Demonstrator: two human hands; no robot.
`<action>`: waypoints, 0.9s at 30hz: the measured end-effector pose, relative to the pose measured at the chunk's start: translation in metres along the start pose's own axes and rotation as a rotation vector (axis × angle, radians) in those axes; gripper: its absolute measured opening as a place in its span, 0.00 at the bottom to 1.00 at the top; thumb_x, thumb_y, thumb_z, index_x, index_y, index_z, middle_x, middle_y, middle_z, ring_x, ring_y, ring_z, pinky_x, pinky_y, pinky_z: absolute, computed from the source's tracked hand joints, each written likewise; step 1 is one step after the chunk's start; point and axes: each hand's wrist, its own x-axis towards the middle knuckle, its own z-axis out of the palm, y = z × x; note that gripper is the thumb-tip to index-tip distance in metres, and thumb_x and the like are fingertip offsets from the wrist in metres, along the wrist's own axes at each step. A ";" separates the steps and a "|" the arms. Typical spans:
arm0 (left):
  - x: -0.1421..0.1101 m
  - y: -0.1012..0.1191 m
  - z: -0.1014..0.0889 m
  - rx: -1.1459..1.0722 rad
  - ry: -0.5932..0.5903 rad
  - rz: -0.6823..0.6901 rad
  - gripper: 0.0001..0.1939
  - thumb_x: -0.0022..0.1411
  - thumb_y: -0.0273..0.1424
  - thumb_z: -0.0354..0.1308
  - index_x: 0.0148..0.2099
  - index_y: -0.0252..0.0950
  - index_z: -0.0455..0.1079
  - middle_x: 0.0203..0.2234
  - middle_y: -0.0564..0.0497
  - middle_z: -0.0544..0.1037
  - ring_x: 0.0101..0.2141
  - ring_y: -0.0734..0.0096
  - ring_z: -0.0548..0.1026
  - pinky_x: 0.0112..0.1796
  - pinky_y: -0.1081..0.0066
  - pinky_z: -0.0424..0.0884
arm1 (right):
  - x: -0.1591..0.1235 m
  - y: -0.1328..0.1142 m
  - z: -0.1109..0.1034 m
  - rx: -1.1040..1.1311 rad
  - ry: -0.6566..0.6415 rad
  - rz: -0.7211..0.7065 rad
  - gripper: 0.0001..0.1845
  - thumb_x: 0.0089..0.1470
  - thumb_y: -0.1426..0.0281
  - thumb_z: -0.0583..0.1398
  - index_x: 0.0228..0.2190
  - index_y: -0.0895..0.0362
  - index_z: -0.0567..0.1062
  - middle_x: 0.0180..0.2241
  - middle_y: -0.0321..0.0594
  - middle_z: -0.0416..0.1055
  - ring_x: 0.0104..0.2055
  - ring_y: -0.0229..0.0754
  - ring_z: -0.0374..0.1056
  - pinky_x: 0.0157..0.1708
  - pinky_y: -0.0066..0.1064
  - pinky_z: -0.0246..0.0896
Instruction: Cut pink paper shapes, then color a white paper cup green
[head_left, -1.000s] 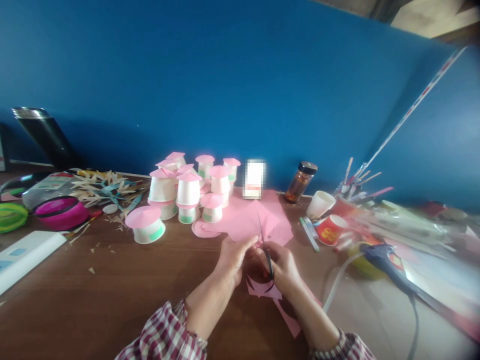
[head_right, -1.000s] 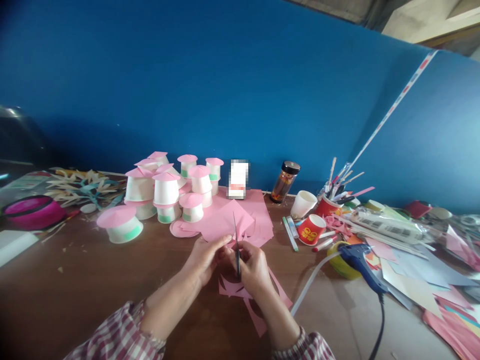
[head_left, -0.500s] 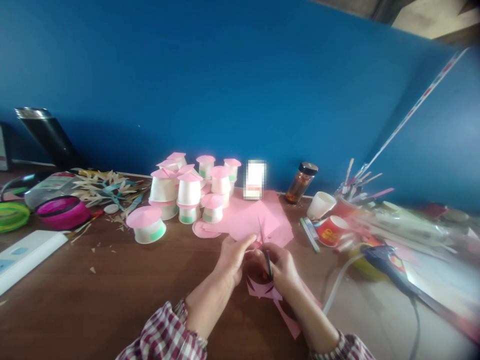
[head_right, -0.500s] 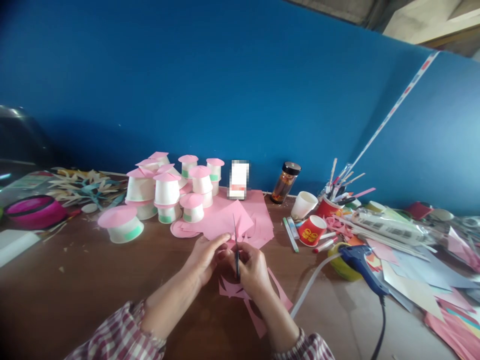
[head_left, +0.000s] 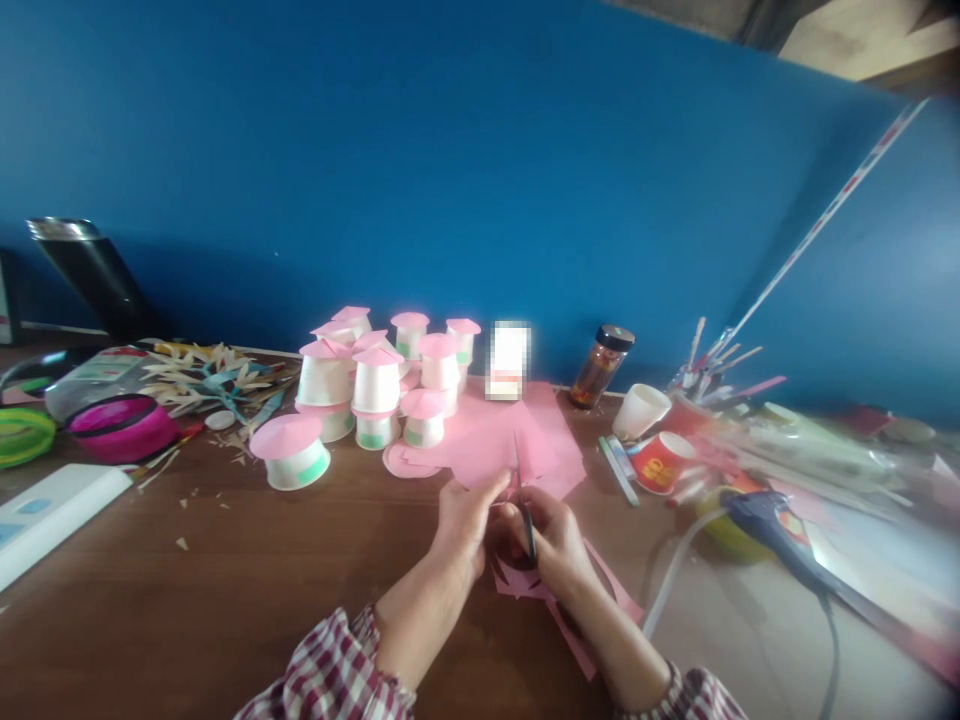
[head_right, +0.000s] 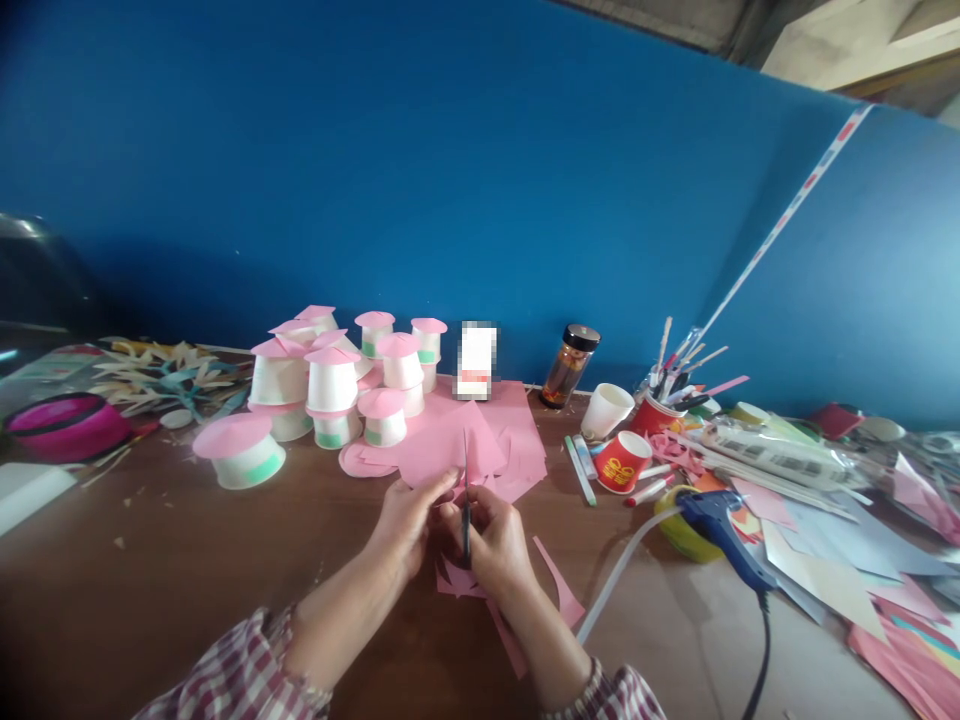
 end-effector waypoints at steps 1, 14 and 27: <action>-0.001 0.000 0.000 -0.009 -0.008 -0.004 0.13 0.41 0.32 0.68 0.27 0.30 0.71 0.15 0.50 0.73 0.17 0.66 0.72 0.20 0.66 0.70 | 0.000 0.000 0.000 -0.004 0.002 -0.003 0.22 0.47 0.51 0.62 0.25 0.59 0.69 0.13 0.31 0.61 0.15 0.32 0.55 0.15 0.22 0.49; -0.004 0.001 0.002 -0.042 -0.012 0.005 0.12 0.39 0.31 0.69 0.23 0.31 0.69 0.13 0.52 0.71 0.15 0.69 0.70 0.18 0.70 0.68 | -0.002 -0.014 -0.007 -0.075 -0.056 0.003 0.17 0.49 0.56 0.63 0.29 0.59 0.71 0.18 0.32 0.66 0.20 0.35 0.60 0.19 0.23 0.56; 0.002 -0.003 -0.003 -0.065 -0.072 -0.022 0.10 0.42 0.29 0.68 0.26 0.30 0.71 0.14 0.52 0.72 0.16 0.70 0.71 0.21 0.70 0.69 | -0.003 -0.009 -0.008 -0.058 -0.061 -0.015 0.15 0.51 0.59 0.62 0.28 0.59 0.70 0.17 0.31 0.63 0.19 0.33 0.57 0.18 0.23 0.50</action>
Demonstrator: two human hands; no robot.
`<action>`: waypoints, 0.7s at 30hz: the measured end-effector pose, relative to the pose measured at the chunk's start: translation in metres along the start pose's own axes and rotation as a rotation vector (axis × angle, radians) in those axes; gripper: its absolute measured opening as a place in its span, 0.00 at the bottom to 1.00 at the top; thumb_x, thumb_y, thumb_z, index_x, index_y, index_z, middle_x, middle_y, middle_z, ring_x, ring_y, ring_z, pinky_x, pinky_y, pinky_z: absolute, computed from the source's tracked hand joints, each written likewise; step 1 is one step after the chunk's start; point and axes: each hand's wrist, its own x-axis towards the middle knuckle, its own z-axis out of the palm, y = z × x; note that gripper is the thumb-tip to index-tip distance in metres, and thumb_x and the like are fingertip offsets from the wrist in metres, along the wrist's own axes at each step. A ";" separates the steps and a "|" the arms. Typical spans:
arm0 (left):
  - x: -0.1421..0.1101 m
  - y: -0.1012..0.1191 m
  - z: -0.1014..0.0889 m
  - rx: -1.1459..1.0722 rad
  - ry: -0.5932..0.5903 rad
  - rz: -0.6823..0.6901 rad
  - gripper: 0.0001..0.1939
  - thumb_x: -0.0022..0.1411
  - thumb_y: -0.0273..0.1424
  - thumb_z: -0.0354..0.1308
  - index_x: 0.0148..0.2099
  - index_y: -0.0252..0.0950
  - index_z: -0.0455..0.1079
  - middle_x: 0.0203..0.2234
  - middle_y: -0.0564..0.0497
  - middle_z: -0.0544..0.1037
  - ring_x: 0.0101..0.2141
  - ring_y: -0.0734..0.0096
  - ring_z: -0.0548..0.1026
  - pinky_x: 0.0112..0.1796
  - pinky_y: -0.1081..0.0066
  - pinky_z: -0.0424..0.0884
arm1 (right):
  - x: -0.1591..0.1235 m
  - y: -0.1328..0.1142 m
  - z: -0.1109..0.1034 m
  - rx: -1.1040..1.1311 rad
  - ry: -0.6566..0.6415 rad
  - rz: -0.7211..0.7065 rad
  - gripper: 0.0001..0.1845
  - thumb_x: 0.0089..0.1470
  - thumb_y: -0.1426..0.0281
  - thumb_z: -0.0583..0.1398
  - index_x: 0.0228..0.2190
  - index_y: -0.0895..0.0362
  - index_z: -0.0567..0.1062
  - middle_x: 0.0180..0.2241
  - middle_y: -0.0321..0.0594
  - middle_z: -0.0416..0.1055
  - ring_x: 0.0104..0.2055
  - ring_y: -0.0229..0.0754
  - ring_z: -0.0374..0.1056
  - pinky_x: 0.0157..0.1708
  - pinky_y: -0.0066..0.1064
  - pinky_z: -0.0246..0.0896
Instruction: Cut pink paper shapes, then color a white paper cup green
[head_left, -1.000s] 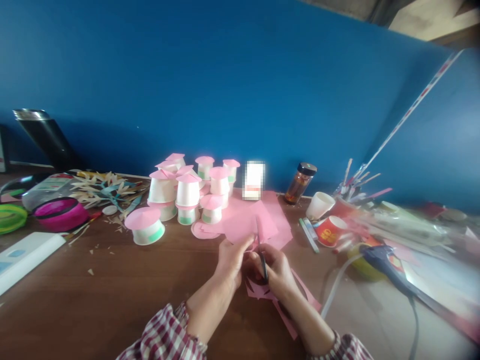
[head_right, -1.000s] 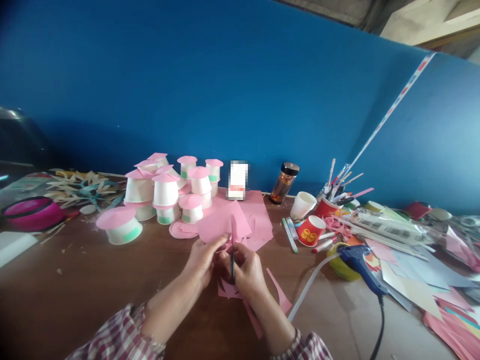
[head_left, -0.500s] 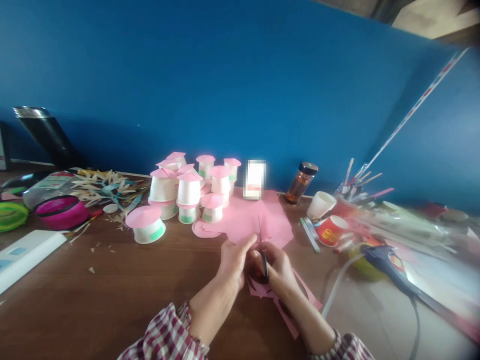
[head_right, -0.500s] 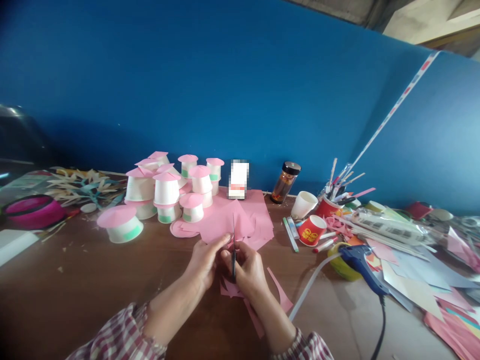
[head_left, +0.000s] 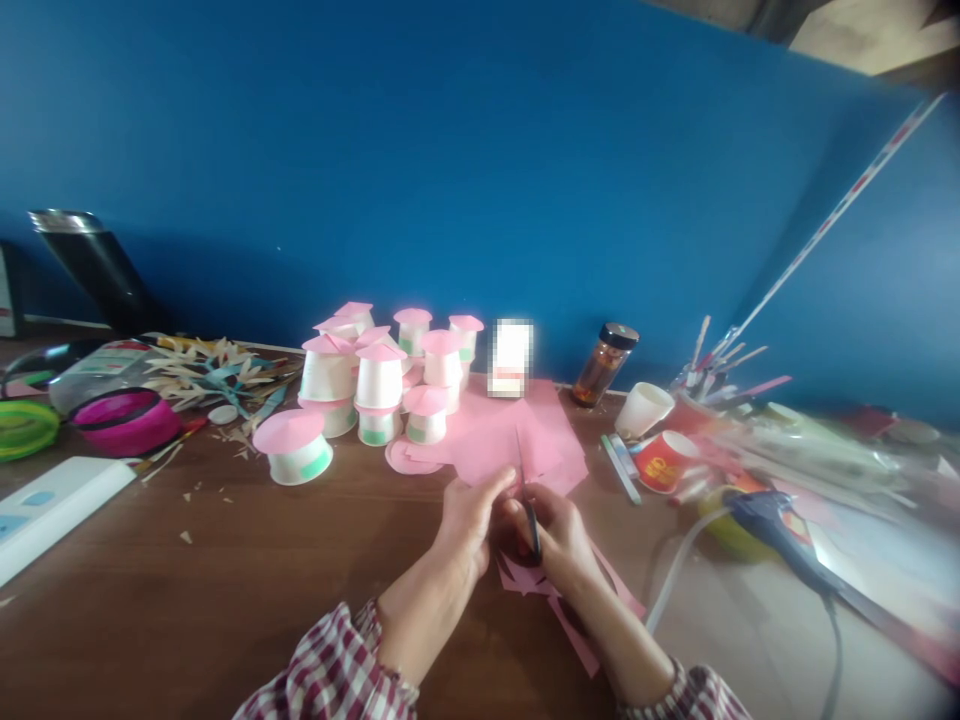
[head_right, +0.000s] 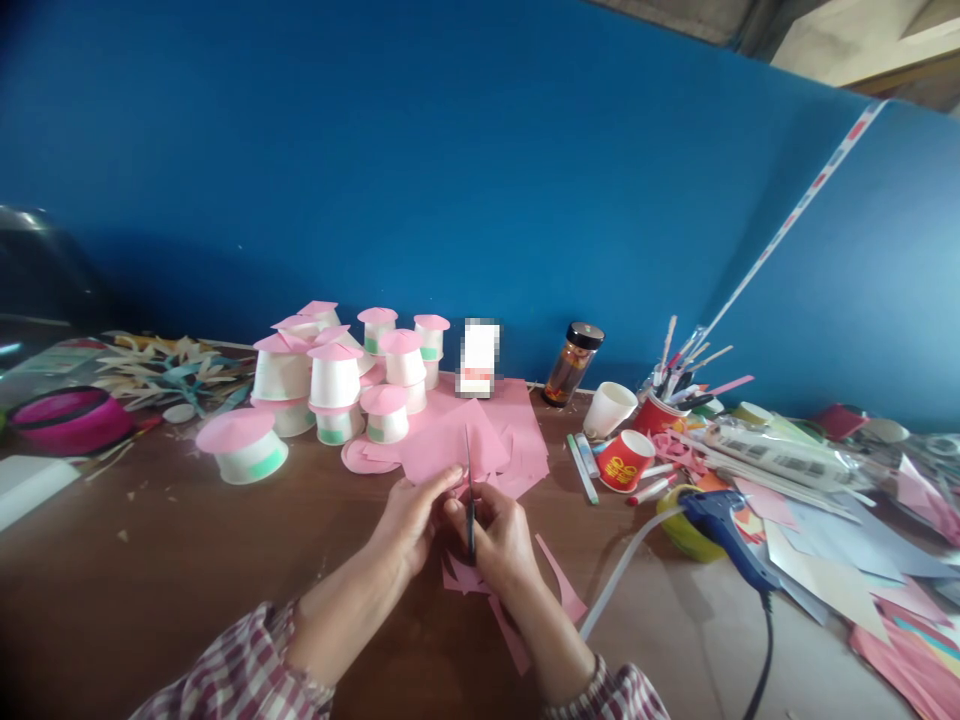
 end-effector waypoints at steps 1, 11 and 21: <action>0.000 0.000 0.000 -0.003 0.002 -0.002 0.10 0.43 0.29 0.68 0.26 0.30 0.71 0.14 0.51 0.72 0.16 0.70 0.71 0.21 0.70 0.69 | 0.000 0.000 0.000 0.003 -0.005 -0.004 0.15 0.51 0.59 0.62 0.28 0.59 0.70 0.18 0.31 0.63 0.19 0.33 0.57 0.19 0.23 0.50; 0.005 -0.006 -0.005 -0.063 -0.038 -0.015 0.09 0.44 0.29 0.68 0.30 0.32 0.73 0.24 0.45 0.77 0.28 0.62 0.76 0.29 0.65 0.73 | 0.001 0.003 0.001 0.031 -0.025 -0.035 0.14 0.53 0.60 0.61 0.30 0.59 0.70 0.19 0.31 0.64 0.21 0.33 0.58 0.20 0.23 0.51; 0.007 -0.007 -0.005 -0.067 -0.008 -0.057 0.10 0.43 0.29 0.69 0.27 0.31 0.72 0.22 0.46 0.76 0.26 0.63 0.76 0.28 0.67 0.73 | 0.001 0.004 -0.001 0.004 -0.006 -0.042 0.10 0.52 0.64 0.62 0.30 0.58 0.71 0.19 0.30 0.63 0.20 0.33 0.58 0.20 0.23 0.50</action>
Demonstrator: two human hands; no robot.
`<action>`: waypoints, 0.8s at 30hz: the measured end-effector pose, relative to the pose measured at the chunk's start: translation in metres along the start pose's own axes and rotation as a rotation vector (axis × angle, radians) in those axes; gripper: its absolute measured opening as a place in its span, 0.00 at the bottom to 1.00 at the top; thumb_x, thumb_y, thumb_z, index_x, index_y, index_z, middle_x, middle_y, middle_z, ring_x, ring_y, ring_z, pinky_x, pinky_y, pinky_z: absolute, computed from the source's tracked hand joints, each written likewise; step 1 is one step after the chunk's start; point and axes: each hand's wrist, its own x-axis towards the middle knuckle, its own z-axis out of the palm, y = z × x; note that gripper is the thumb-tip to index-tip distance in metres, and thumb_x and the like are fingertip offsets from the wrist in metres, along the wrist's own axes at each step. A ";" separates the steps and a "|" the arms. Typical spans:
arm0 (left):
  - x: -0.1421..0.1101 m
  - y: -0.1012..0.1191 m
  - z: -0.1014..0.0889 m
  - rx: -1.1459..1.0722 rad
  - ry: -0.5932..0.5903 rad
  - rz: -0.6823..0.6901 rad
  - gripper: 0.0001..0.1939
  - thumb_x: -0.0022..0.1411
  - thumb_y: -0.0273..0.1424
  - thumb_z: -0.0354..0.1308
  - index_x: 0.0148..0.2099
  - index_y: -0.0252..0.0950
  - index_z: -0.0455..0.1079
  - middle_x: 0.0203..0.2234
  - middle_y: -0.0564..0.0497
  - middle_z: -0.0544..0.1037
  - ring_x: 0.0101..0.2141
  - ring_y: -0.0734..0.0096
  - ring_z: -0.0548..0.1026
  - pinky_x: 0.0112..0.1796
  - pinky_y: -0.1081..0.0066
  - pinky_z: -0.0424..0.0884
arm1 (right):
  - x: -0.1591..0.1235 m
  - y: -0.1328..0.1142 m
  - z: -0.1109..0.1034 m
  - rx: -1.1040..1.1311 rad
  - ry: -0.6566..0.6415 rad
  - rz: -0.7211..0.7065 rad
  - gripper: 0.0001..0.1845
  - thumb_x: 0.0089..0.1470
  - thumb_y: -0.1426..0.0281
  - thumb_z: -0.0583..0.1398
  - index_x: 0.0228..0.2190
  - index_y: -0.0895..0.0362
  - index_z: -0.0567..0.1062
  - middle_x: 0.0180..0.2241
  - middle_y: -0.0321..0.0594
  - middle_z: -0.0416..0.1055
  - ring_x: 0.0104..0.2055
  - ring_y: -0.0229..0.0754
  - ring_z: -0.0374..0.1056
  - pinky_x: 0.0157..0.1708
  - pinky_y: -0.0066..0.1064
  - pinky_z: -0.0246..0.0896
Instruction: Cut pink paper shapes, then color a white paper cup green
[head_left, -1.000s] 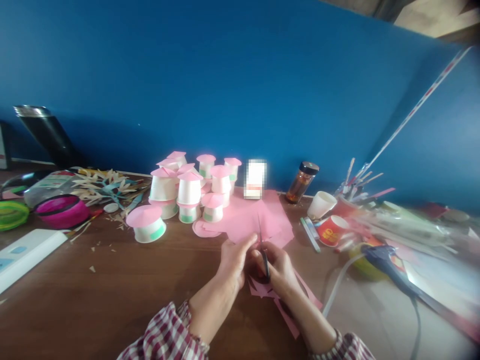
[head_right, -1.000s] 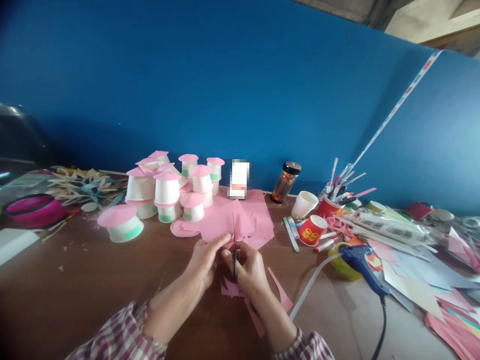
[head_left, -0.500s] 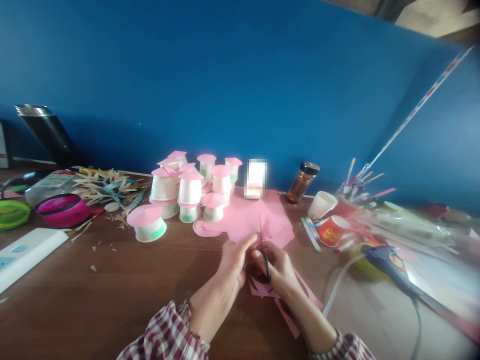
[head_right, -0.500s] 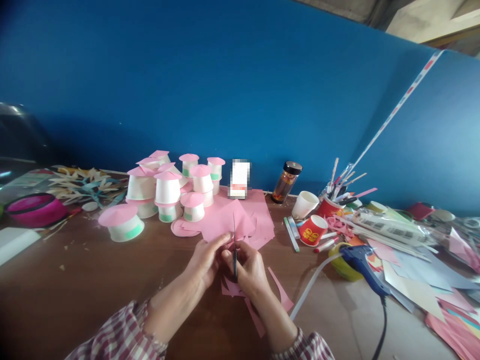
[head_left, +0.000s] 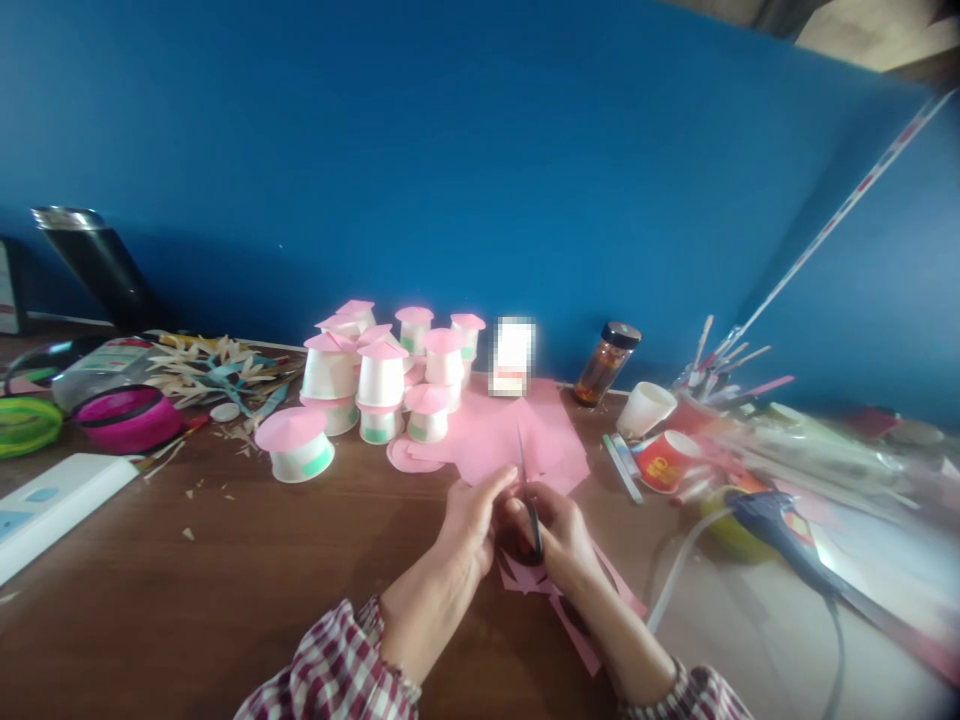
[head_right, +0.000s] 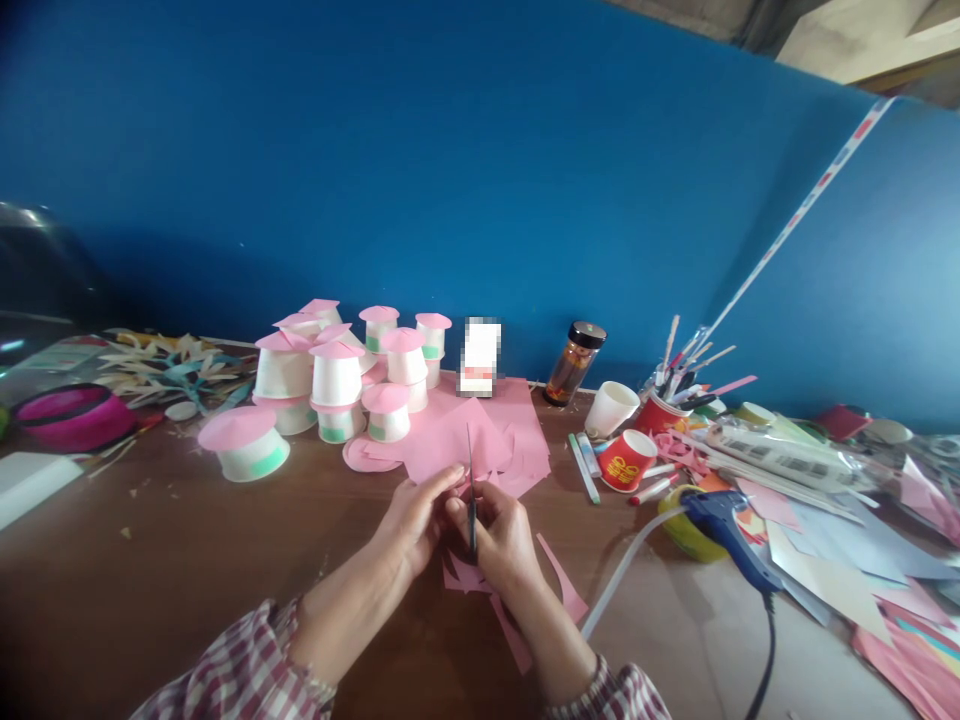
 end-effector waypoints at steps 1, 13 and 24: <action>0.000 0.001 0.001 -0.002 0.006 -0.006 0.10 0.43 0.29 0.69 0.27 0.31 0.72 0.21 0.46 0.75 0.25 0.64 0.75 0.27 0.67 0.73 | 0.000 0.000 0.000 0.000 0.000 -0.001 0.10 0.52 0.64 0.62 0.30 0.59 0.71 0.19 0.31 0.63 0.20 0.33 0.58 0.20 0.23 0.50; -0.004 0.005 0.005 -0.003 0.053 -0.016 0.10 0.42 0.27 0.68 0.26 0.27 0.72 0.17 0.49 0.73 0.19 0.72 0.71 0.21 0.73 0.69 | 0.000 0.005 -0.002 -0.037 -0.003 0.004 0.10 0.51 0.64 0.62 0.29 0.59 0.71 0.19 0.32 0.65 0.20 0.34 0.58 0.19 0.23 0.50; -0.001 0.006 0.004 0.055 0.066 -0.005 0.12 0.41 0.28 0.68 0.28 0.27 0.72 0.18 0.49 0.73 0.20 0.71 0.71 0.20 0.72 0.68 | 0.000 0.002 -0.004 -0.118 0.009 0.019 0.11 0.51 0.64 0.61 0.26 0.59 0.69 0.17 0.32 0.64 0.19 0.34 0.59 0.18 0.23 0.49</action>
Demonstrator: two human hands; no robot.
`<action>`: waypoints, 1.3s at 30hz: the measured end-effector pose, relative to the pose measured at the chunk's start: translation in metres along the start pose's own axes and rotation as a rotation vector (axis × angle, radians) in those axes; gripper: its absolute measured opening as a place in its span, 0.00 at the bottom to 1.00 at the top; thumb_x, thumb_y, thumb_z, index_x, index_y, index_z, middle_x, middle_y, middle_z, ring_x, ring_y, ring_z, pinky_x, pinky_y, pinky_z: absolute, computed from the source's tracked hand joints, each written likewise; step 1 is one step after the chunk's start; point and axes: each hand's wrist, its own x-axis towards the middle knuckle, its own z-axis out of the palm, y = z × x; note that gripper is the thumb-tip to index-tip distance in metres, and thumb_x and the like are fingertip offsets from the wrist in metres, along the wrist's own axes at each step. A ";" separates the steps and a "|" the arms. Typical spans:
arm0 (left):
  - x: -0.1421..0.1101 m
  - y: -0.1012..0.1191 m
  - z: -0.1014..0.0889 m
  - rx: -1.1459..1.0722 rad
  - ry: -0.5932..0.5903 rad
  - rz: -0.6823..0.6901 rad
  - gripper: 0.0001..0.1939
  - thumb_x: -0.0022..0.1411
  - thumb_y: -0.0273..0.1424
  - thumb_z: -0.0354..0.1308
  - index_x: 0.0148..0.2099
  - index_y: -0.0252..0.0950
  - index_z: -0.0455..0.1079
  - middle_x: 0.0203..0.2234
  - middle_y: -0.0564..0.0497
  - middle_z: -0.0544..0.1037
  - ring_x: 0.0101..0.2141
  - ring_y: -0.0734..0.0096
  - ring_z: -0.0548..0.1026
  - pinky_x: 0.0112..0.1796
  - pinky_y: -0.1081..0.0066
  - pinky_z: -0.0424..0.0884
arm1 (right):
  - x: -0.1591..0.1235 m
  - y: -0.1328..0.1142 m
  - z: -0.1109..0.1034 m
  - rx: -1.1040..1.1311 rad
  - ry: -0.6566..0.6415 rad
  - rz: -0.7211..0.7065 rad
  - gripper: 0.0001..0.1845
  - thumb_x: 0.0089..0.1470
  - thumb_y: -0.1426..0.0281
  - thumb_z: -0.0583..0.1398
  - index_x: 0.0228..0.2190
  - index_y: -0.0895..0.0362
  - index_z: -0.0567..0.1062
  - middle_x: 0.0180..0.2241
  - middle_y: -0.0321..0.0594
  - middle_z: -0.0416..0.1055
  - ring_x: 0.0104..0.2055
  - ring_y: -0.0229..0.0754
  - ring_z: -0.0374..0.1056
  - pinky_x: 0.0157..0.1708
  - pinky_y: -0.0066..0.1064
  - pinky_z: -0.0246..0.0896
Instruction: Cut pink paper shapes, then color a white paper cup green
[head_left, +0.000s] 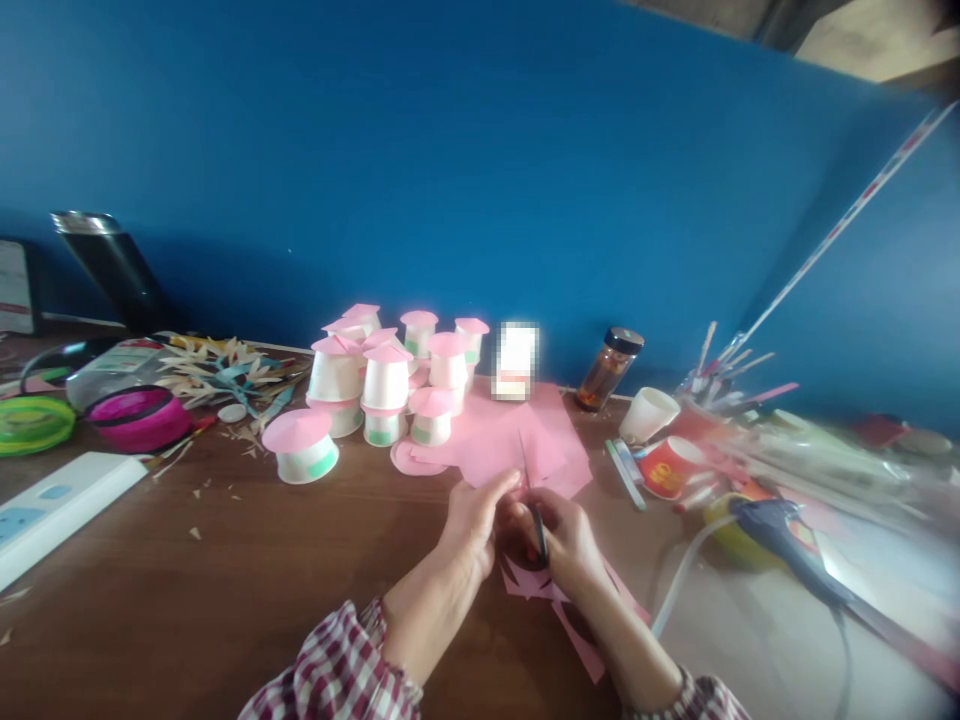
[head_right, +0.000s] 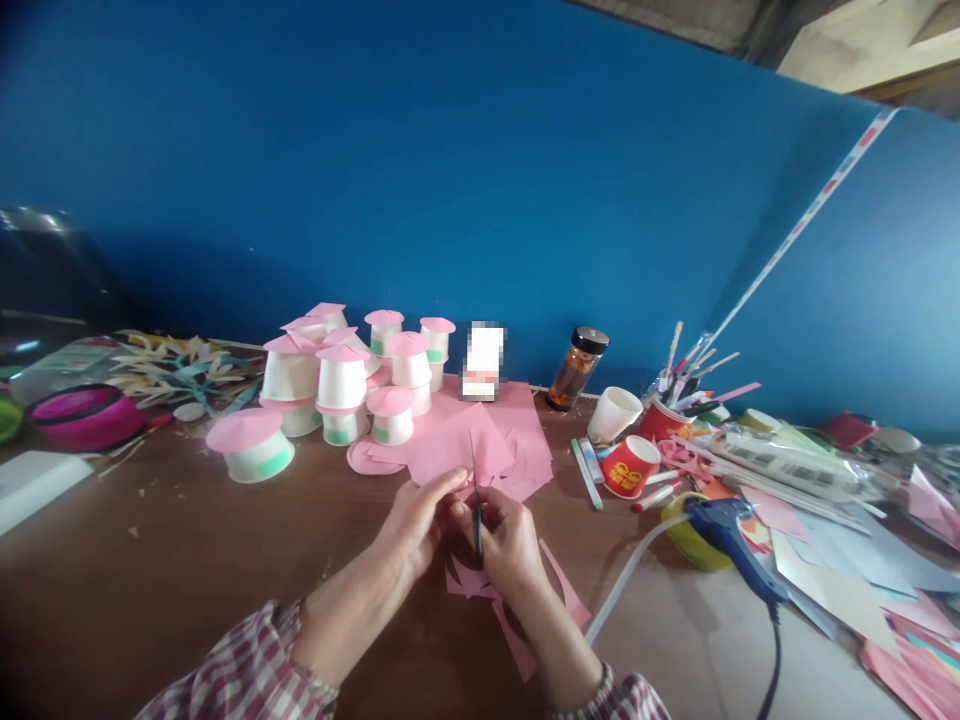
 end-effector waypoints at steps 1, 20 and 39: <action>0.001 -0.001 0.000 0.004 -0.002 0.011 0.12 0.41 0.28 0.68 0.28 0.27 0.72 0.18 0.49 0.73 0.19 0.71 0.71 0.20 0.72 0.68 | 0.000 0.000 0.000 -0.004 -0.001 0.001 0.11 0.51 0.64 0.61 0.26 0.59 0.69 0.17 0.32 0.64 0.19 0.34 0.59 0.18 0.23 0.49; -0.008 0.004 0.005 0.031 0.003 0.072 0.09 0.39 0.26 0.67 0.21 0.30 0.68 0.14 0.52 0.70 0.17 0.74 0.68 0.20 0.73 0.67 | -0.001 -0.006 -0.001 0.083 -0.014 0.039 0.15 0.50 0.59 0.62 0.27 0.59 0.70 0.16 0.32 0.64 0.18 0.34 0.57 0.18 0.24 0.50; 0.003 -0.002 -0.003 0.019 -0.043 0.049 0.12 0.41 0.30 0.69 0.27 0.29 0.70 0.16 0.53 0.70 0.16 0.77 0.67 0.19 0.75 0.65 | -0.001 -0.006 -0.001 0.054 0.004 0.032 0.15 0.50 0.59 0.62 0.25 0.59 0.71 0.14 0.32 0.63 0.17 0.33 0.56 0.16 0.23 0.49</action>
